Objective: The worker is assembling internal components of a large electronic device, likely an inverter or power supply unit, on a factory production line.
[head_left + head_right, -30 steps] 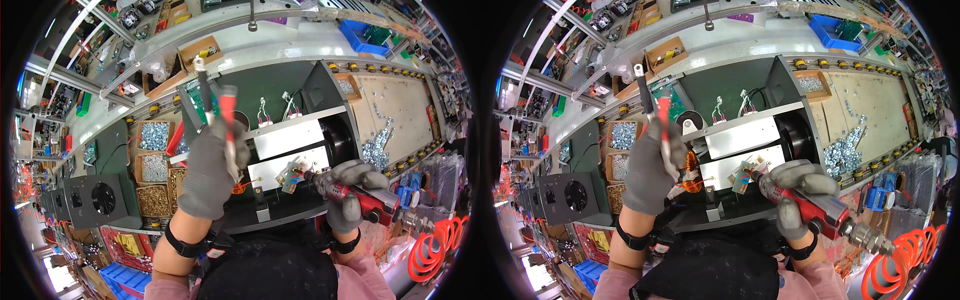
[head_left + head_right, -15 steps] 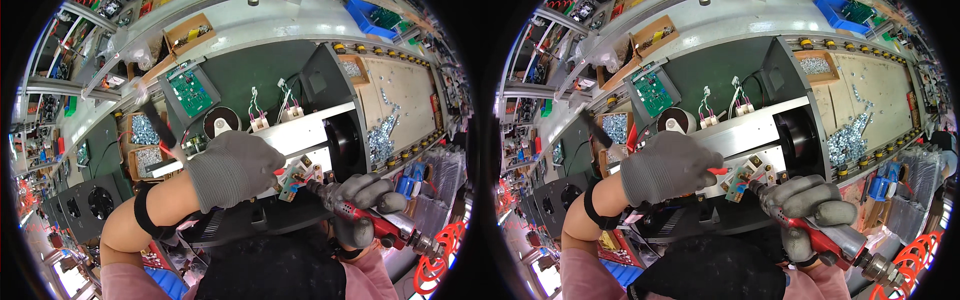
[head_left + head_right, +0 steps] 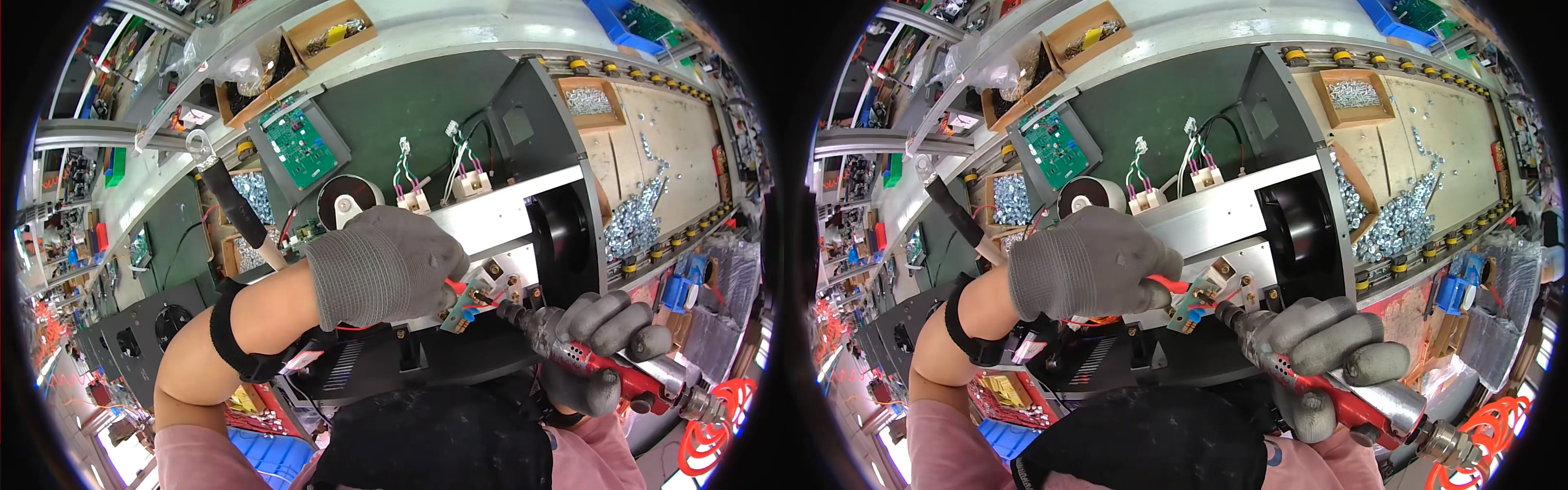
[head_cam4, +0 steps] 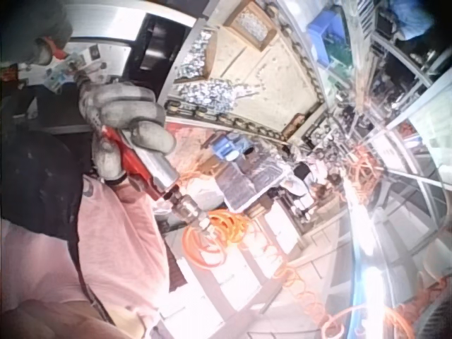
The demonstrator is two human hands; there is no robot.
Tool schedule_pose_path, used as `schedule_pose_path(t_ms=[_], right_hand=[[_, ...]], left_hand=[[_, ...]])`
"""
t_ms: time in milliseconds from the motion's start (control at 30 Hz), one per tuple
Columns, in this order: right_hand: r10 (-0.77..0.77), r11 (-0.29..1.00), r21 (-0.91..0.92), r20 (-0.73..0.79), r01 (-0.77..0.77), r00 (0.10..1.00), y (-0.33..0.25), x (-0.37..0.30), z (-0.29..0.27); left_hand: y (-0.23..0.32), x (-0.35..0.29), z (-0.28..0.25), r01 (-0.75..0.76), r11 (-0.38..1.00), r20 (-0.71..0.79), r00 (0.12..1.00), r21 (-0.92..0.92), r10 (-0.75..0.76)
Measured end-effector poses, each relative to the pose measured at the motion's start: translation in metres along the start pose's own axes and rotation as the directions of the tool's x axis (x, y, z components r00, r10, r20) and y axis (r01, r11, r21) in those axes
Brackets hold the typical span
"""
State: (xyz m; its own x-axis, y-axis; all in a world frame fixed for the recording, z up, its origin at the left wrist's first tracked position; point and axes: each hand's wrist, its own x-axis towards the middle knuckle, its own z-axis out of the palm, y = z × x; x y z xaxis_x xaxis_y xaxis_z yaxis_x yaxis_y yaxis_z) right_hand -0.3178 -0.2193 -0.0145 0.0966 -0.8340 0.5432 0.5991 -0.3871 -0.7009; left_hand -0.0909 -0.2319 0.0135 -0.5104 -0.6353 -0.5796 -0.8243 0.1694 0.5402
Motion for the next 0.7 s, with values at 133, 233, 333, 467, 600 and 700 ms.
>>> schedule_pose_path(t_ms=[133,233,333,467,600,700], right_hand=[[0.02,1.0,0.02,0.036,-0.021,0.999,0.006,-0.008,0.021],[-0.155,0.987,0.034,-0.108,0.16,0.982,0.008,-0.015,0.039],[-0.174,0.984,-0.041,-0.113,0.17,0.978,0.009,-0.019,0.05],[-0.031,0.999,-0.029,0.041,0.032,0.999,0.004,-0.023,0.057],[-0.038,0.997,-0.063,0.106,0.045,0.994,0.002,-0.027,0.065],[0.018,0.99,-0.14,0.086,-0.005,0.996,0.001,-0.029,0.074]], left_hand=[[-0.016,-0.015,0.01,-0.022,1.0,0.013,1.0,-0.007,0.022],[-0.031,-0.032,0.017,-0.118,0.984,-0.14,0.985,-0.13,0.099],[-0.037,-0.039,0.023,-0.142,0.982,-0.118,0.985,-0.121,0.128],[-0.042,-0.047,0.027,-0.157,0.981,-0.135,0.981,-0.112,0.142],[-0.046,-0.056,0.032,-0.13,0.984,-0.098,0.988,-0.121,0.118],[-0.047,-0.067,0.034,-0.173,0.98,-0.171,0.973,-0.098,0.154]])
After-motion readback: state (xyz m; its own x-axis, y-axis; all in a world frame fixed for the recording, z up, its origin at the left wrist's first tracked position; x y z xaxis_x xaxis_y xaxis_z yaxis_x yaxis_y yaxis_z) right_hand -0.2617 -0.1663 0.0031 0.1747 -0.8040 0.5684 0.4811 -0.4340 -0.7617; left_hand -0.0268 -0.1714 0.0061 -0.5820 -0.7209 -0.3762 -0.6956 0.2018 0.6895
